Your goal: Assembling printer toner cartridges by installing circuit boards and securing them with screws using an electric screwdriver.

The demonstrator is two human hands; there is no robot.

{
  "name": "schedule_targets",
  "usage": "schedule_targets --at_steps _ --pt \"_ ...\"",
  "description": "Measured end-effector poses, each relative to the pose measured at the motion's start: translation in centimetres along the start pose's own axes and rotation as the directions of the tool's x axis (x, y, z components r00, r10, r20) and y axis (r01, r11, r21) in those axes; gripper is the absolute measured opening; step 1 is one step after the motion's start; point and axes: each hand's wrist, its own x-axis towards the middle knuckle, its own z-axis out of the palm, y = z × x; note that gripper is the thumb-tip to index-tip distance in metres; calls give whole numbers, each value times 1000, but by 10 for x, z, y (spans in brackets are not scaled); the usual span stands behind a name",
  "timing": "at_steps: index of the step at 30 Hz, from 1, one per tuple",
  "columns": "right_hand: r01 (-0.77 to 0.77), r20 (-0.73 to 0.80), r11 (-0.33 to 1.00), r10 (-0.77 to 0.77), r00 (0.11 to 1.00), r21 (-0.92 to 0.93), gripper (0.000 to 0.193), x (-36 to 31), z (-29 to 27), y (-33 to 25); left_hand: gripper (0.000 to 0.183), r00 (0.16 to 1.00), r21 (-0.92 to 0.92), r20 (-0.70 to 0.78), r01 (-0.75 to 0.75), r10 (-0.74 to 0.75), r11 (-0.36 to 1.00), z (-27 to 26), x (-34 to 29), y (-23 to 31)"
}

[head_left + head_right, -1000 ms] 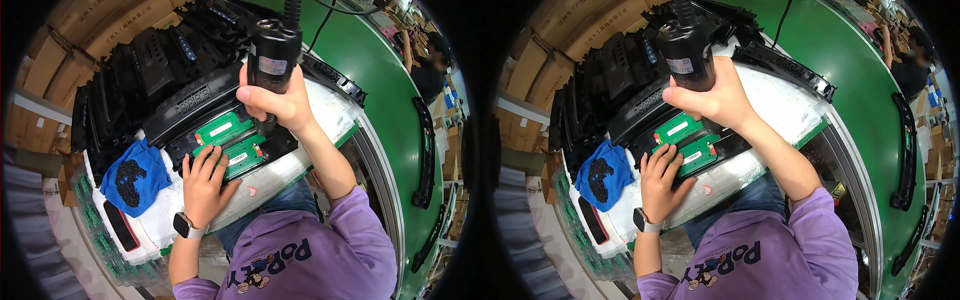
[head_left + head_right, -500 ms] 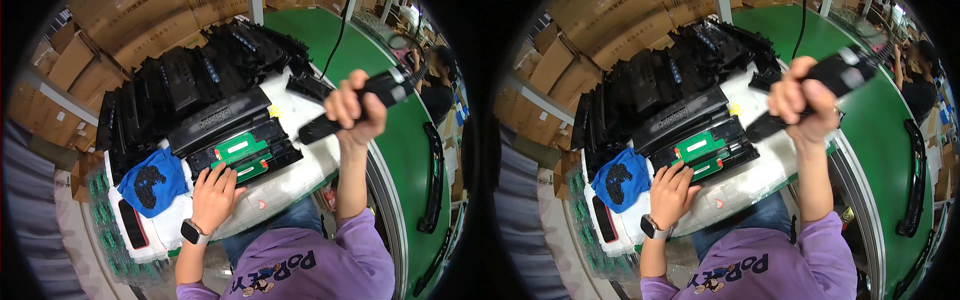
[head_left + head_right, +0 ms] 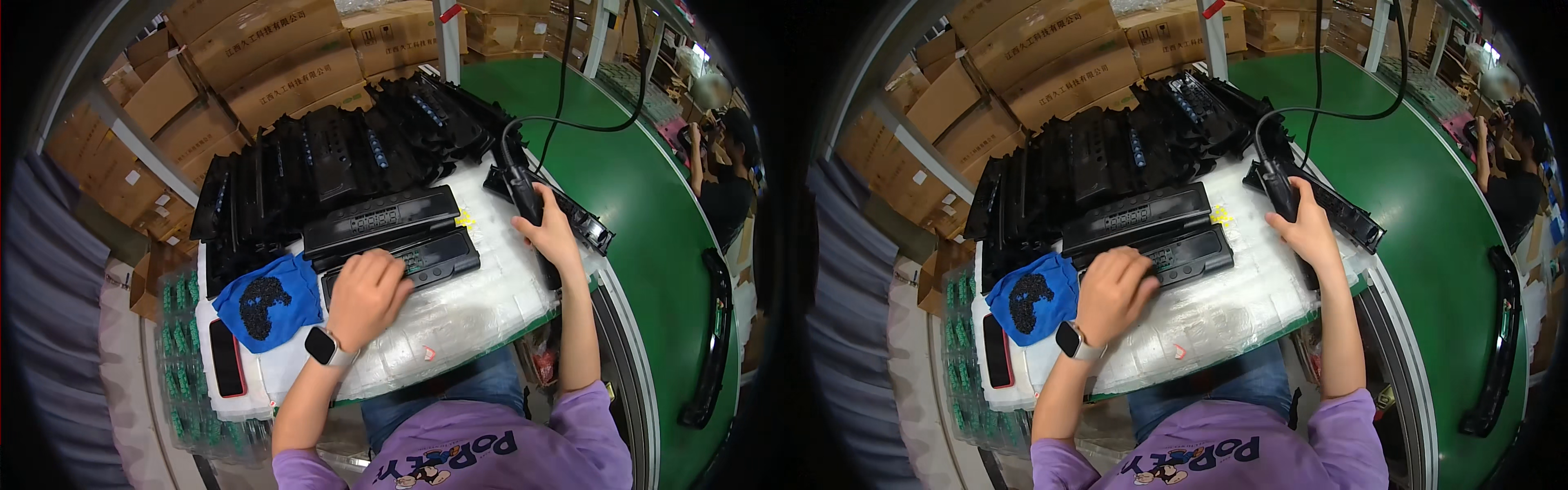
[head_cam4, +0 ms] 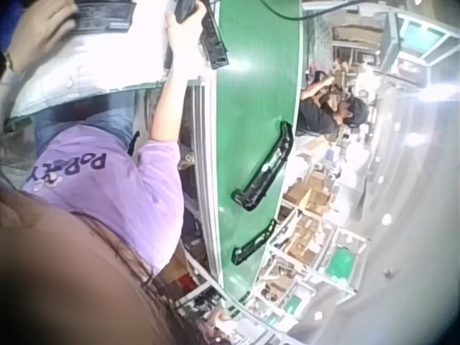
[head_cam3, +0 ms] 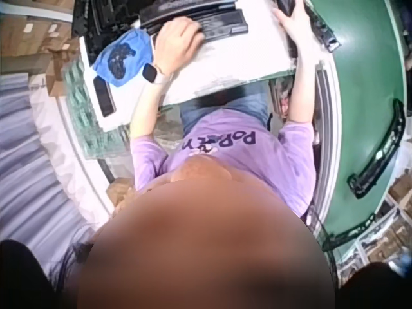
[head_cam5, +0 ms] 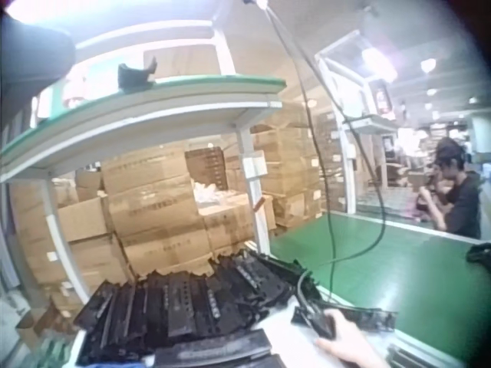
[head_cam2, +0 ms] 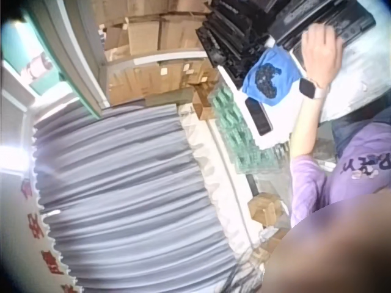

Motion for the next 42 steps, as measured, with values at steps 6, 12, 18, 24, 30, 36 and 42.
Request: schedule_targets --at_steps 6,12,18,24,30,36,42 --pt "14 -119 769 -117 986 -639 56 1 13 10 47 989 80 140 31 -42 996 12 -25 -6" --pt "359 18 814 -395 918 -457 48 -29 46 -34 53 988 91 -22 155 -154 984 -1 -37 3" --pt "419 149 746 -404 903 -517 58 -58 91 -27 65 865 173 -110 502 -490 847 -12 -76 -4" --pt "377 57 868 -380 923 -324 54 -70 96 -18 69 789 -64 -151 594 -596 802 2 -94 2" --pt "455 -115 881 -469 876 -129 53 -75 85 -40 65 742 -221 -298 559 -601 799 -27 -75 2" --pt "470 -83 864 -489 868 -181 46 -2 94 -60 58 709 -171 -413 556 -572 813 -36 -28 -42" --pt "456 -52 839 -491 869 -296 44 -1 106 -61 61 713 66 -266 684 -648 726 -26 -32 -50"
